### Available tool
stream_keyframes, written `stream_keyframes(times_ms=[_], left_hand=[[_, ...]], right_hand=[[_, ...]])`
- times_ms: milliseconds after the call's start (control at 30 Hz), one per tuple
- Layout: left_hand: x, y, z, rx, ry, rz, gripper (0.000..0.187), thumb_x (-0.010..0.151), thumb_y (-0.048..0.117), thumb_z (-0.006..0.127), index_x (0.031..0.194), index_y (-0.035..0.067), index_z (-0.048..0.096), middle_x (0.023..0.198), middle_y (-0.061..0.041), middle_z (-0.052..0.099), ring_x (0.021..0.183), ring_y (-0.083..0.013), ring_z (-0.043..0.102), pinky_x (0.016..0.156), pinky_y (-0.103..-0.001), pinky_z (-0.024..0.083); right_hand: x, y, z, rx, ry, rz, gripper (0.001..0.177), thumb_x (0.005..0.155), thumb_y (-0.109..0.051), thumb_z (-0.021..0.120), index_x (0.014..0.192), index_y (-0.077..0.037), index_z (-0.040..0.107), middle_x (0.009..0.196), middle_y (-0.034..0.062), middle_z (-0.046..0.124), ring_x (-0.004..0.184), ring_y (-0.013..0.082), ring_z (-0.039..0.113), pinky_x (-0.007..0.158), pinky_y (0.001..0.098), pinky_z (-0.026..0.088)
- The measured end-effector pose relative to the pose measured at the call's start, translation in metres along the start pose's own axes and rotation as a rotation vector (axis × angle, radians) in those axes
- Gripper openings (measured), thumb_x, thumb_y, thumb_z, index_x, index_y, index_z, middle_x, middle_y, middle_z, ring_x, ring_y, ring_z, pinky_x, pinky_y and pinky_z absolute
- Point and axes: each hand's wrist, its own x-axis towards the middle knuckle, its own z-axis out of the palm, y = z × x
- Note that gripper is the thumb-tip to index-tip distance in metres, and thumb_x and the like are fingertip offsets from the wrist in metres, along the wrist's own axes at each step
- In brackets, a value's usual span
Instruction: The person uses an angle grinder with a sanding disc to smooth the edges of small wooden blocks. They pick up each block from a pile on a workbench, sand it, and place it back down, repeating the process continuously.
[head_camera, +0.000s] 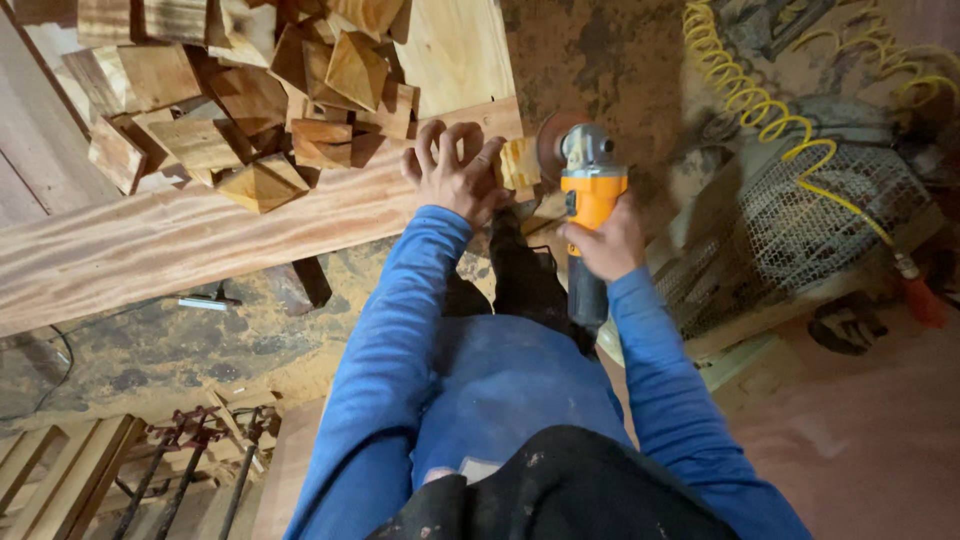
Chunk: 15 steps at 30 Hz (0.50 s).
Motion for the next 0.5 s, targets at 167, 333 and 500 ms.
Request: stream_keyframes(times_ms=[167,333,500], left_hand=[[-0.002,0.0,-0.001,-0.007,0.003,0.02,0.076,0.062,0.049,0.09,0.133,0.036,0.067,0.141,-0.009,0.045,0.139,-0.0435,0.027,0.106,-0.068,0.022],[0.0,-0.002,-0.001,0.017,-0.036,0.009,0.074,0.063,0.05,0.089,0.133,0.037,0.066,0.144,-0.006,0.046,0.14,-0.0423,0.029,0.108,-0.067,0.023],[0.001,-0.001,-0.004,-0.001,-0.004,0.031,0.076,0.063,0.051,0.09,0.134,0.038,0.066,0.14,-0.011,0.044,0.136,-0.0447,0.029,0.106,-0.068,0.022]], right_hand=[[-0.009,-0.002,-0.006,-0.017,-0.014,-0.093,0.066,0.071,-0.022,0.084,0.125,0.002,0.055,0.111,0.0195,0.068,0.1,0.0378,0.068,0.09,0.0441,0.054],[-0.025,-0.003,0.002,-0.139,-0.041,0.056,0.074,0.069,-0.028,0.087,0.121,0.006,0.049,0.103,0.0234,0.067,0.096,0.0417,0.068,0.084,0.0474,0.054],[-0.03,0.01,0.0,-0.179,0.015,0.06,0.069,0.067,-0.028,0.087,0.118,0.004,0.053,0.105,0.0252,0.068,0.098,0.0423,0.068,0.086,0.0483,0.054]])
